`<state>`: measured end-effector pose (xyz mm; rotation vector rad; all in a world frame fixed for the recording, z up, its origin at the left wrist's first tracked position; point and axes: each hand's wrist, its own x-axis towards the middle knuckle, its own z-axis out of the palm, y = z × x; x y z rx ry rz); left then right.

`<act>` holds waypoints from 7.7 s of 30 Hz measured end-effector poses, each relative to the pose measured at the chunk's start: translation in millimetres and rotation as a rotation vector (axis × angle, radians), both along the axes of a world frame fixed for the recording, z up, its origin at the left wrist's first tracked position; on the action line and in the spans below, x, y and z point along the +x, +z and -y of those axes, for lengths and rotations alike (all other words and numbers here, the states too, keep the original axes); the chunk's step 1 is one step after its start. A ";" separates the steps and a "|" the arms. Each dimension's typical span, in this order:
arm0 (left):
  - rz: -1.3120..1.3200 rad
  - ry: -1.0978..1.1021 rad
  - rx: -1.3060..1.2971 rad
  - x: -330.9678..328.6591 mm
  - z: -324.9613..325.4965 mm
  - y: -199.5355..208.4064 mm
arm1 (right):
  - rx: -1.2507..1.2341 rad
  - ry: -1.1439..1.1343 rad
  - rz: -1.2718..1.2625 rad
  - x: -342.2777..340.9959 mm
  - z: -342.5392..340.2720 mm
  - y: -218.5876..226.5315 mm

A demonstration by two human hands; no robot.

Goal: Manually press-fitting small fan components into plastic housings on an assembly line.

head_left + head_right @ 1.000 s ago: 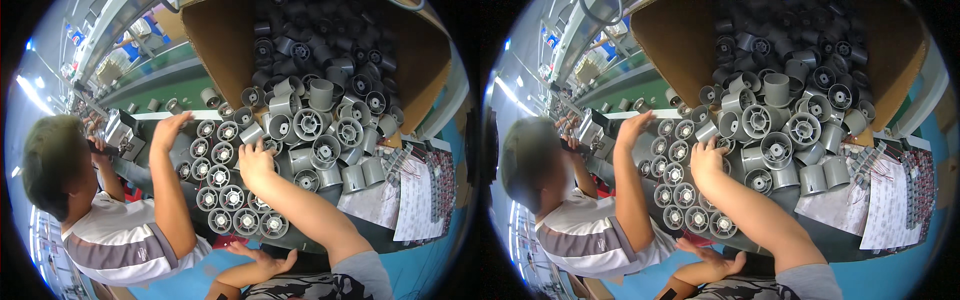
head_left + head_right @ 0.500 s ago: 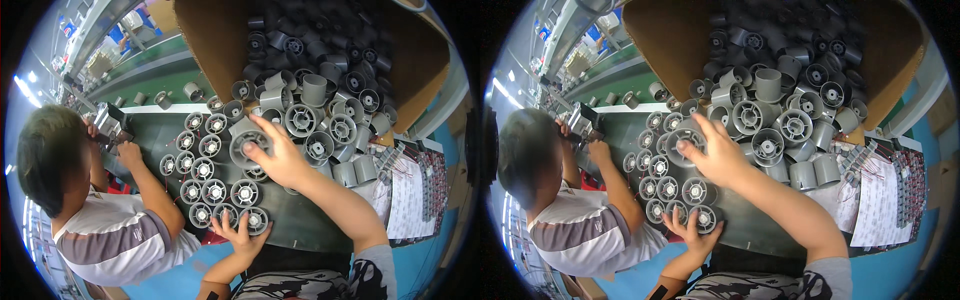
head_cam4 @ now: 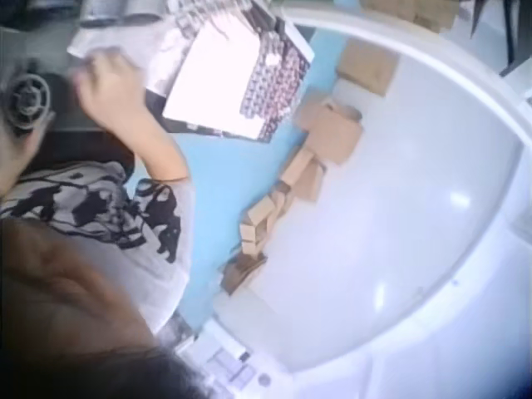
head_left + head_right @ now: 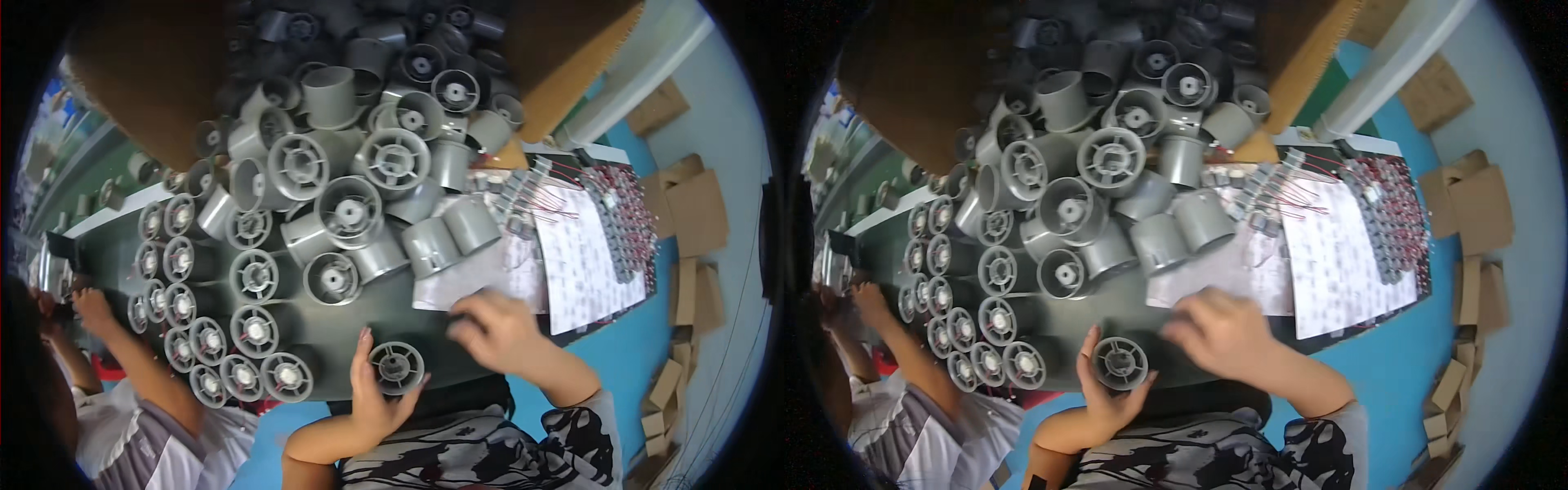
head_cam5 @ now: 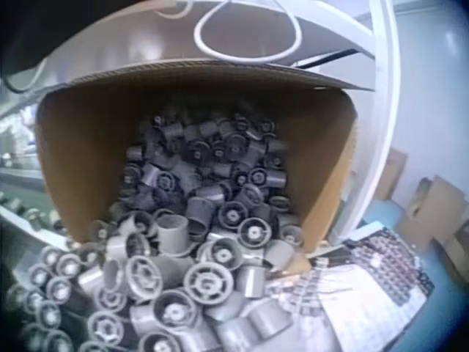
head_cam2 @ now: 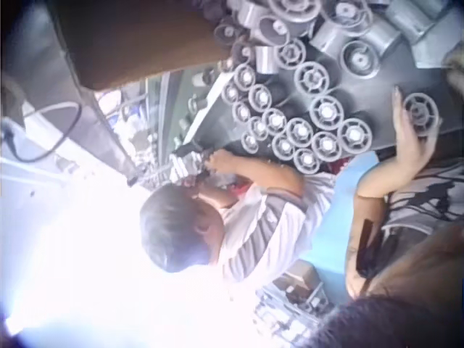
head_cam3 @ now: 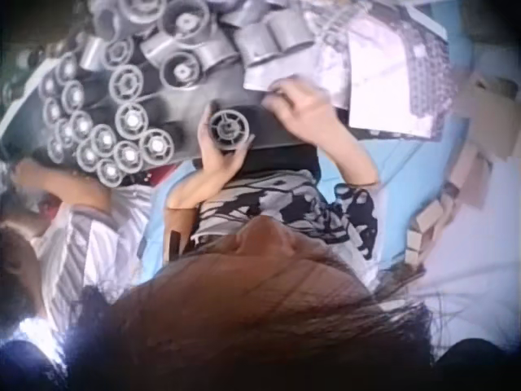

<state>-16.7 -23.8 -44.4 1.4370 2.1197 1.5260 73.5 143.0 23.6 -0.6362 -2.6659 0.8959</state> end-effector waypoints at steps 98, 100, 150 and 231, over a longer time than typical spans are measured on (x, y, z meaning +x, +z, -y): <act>0.052 -0.010 -0.128 -2.5 -6.1 23.2 | 0.270 0.503 0.023 -6.3 5.7 15.8; 0.003 -0.070 -0.177 -2.4 -0.8 18.7 | 0.326 0.509 0.023 -5.5 6.3 13.5; 1.334 0.131 -0.288 7.5 -27.4 41.6 | -0.520 0.302 -0.086 27.8 -10.5 11.3; -0.099 -0.075 -0.080 28.2 -11.1 32.5 | 0.698 0.401 0.034 49.6 22.3 -3.8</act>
